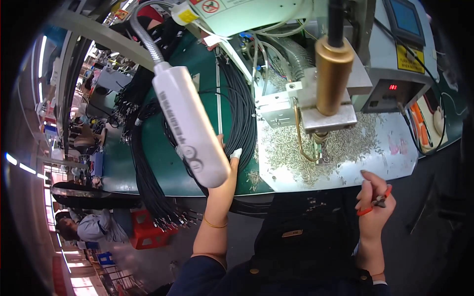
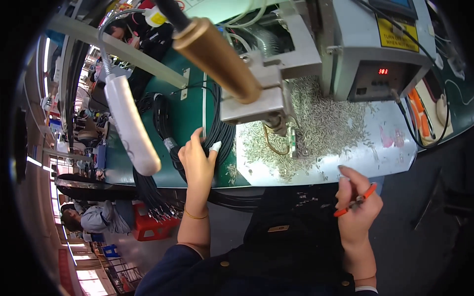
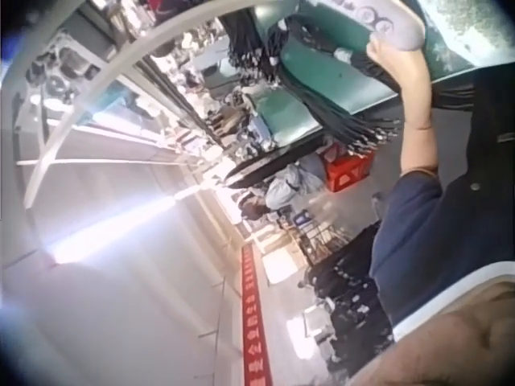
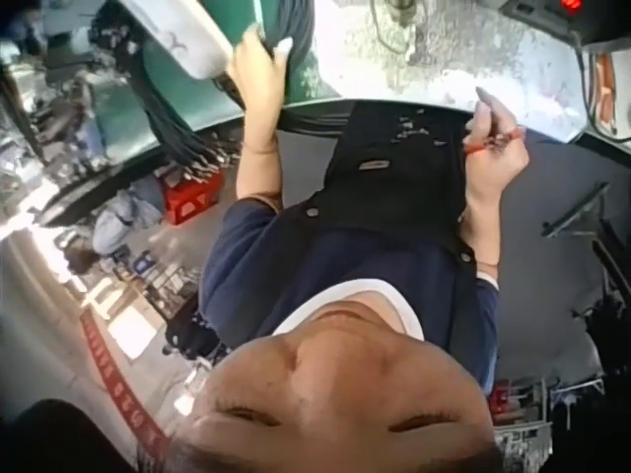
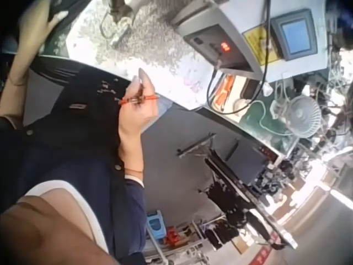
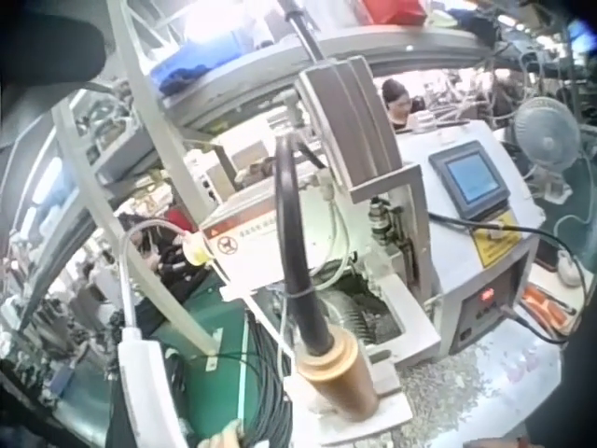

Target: The recorder is trimming and processing black cable bundles using scissors at an industrial workstation.

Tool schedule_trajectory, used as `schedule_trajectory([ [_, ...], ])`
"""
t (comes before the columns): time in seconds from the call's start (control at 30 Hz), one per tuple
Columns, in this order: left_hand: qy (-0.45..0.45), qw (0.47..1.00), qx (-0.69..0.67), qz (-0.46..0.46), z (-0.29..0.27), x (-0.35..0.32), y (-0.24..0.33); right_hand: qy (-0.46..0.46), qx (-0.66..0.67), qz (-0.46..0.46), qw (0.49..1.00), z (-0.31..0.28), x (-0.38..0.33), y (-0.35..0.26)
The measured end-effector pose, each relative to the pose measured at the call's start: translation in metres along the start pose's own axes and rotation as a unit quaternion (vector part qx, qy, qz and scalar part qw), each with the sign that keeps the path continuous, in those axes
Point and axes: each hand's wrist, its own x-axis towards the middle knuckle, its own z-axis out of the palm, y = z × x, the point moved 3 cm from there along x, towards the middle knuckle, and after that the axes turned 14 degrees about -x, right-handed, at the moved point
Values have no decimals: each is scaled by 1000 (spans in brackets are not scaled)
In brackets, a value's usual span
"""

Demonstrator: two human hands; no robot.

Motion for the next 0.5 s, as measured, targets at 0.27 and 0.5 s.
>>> schedule_trajectory([
  [0.27, -69, 836, -494, -229, -32, 25, -27, -174, 72, -170, 967, 54, -24, -37],
  [0.5, -262, 526, -712, -384, -43, 54, -55, -394, 195, -15, 898, 163, -31, -80],
])
